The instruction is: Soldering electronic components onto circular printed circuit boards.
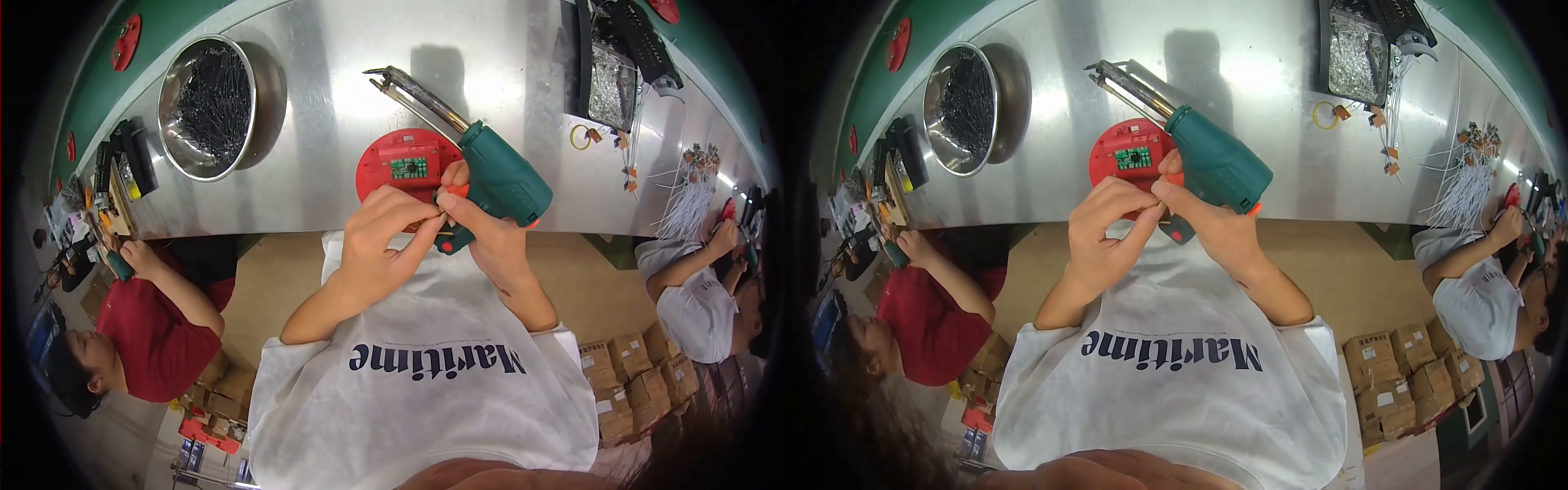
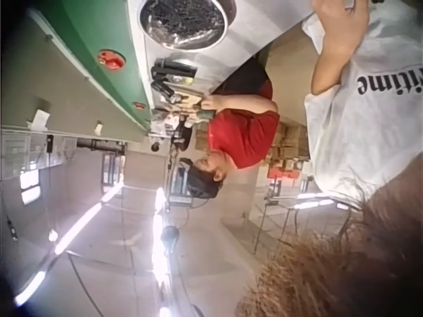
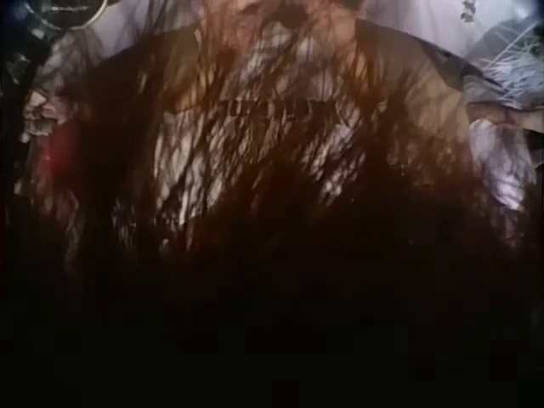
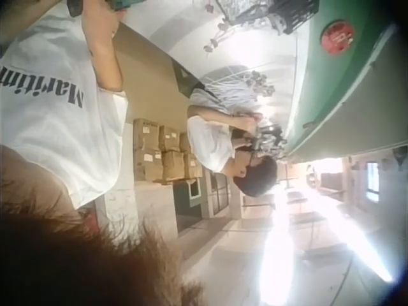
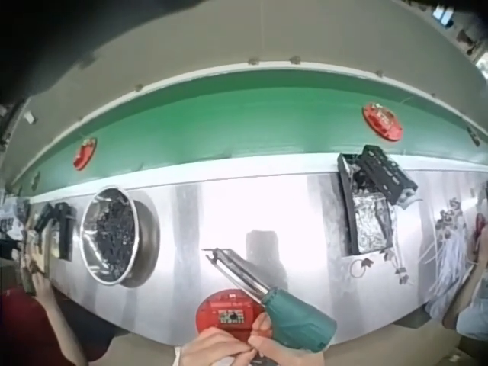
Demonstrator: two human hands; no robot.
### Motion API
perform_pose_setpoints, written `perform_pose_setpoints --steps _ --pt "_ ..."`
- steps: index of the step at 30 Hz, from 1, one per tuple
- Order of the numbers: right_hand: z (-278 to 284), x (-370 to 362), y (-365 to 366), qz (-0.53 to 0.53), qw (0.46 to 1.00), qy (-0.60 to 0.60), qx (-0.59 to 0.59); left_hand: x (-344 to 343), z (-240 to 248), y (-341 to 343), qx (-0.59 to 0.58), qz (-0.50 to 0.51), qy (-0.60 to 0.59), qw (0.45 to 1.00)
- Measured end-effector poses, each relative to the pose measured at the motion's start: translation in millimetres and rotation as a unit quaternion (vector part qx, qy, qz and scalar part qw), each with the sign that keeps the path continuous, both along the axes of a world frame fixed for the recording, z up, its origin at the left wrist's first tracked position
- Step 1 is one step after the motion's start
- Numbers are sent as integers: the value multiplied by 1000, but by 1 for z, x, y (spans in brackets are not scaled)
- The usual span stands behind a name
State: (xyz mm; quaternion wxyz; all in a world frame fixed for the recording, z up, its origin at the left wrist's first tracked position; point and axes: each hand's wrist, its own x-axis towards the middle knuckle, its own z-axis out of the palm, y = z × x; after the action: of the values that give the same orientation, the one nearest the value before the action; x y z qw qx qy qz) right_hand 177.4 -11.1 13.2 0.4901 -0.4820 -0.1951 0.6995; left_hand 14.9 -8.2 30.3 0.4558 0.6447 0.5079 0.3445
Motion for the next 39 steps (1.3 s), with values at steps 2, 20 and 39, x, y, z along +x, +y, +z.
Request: perform_pose_setpoints --steps 2,20,39 --pt "-1 -1 -2 -11 1000 9 9 -1 0 0 14 6 15 1000" --pt "12 -8 -7 -11 999 -34 25 -13 -3 -8 162 -18 82 983" --pt "12 9 -14 -66 998 -11 7 0 -25 -9 56 144 22 988"
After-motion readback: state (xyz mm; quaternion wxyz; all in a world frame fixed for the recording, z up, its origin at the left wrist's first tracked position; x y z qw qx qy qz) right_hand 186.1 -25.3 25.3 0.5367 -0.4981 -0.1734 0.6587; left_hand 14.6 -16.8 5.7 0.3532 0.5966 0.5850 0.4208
